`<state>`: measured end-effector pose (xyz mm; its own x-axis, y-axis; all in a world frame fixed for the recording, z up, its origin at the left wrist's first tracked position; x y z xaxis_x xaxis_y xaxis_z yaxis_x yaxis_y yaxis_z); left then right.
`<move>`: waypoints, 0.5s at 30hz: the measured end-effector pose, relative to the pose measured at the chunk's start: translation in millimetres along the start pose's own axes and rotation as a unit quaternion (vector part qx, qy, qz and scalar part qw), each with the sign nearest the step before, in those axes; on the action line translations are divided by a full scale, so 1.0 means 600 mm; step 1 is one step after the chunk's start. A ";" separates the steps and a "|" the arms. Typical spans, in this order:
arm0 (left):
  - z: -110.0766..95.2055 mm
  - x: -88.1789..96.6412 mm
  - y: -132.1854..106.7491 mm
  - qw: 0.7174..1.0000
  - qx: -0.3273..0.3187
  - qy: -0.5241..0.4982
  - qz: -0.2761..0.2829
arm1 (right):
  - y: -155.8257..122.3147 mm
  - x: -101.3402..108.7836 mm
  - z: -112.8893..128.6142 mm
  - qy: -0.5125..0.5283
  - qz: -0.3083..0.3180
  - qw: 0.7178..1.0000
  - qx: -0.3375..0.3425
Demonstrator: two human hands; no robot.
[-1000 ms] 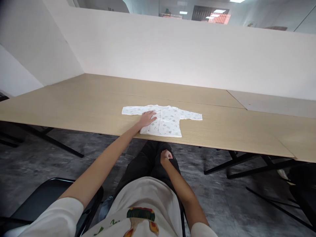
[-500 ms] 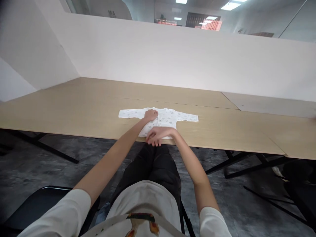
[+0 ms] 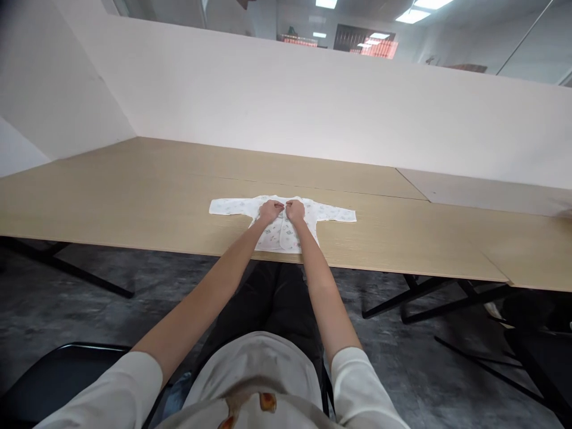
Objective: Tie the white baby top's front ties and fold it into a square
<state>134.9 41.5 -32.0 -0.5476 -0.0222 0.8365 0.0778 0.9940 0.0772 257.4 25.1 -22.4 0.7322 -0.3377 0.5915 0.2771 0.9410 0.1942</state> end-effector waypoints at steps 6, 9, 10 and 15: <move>0.000 -0.009 0.002 1.000 0.023 0.001 -0.021 | -0.002 -0.012 -0.013 -0.042 -0.012 0.999 0.017; -0.002 -0.010 -0.001 0.999 0.008 0.009 -0.042 | -0.002 -0.011 -0.016 -0.027 -0.018 0.999 0.023; -0.003 -0.009 -0.003 0.999 -0.001 0.011 -0.049 | -0.003 -0.011 -0.017 -0.018 -0.017 0.999 0.030; -0.006 -0.007 -0.012 0.998 -0.018 0.017 -0.049 | -0.005 -0.010 -0.022 0.040 -0.011 0.997 0.058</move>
<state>139.7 34.1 -34.3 -0.5257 -0.1237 0.8416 0.0555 0.9823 0.1790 260.5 24.1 -37.0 0.7755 -0.3547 0.5223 0.2228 0.9278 0.2992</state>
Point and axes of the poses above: each hand's wrist, its own y-axis towards the middle knuckle, its own x-axis out of the back of the hand, z = x × y, the point moved 6 cm from there along y, towards the middle knuckle, and after that the axes turned 5 degrees about y, right-handed, at the moved point
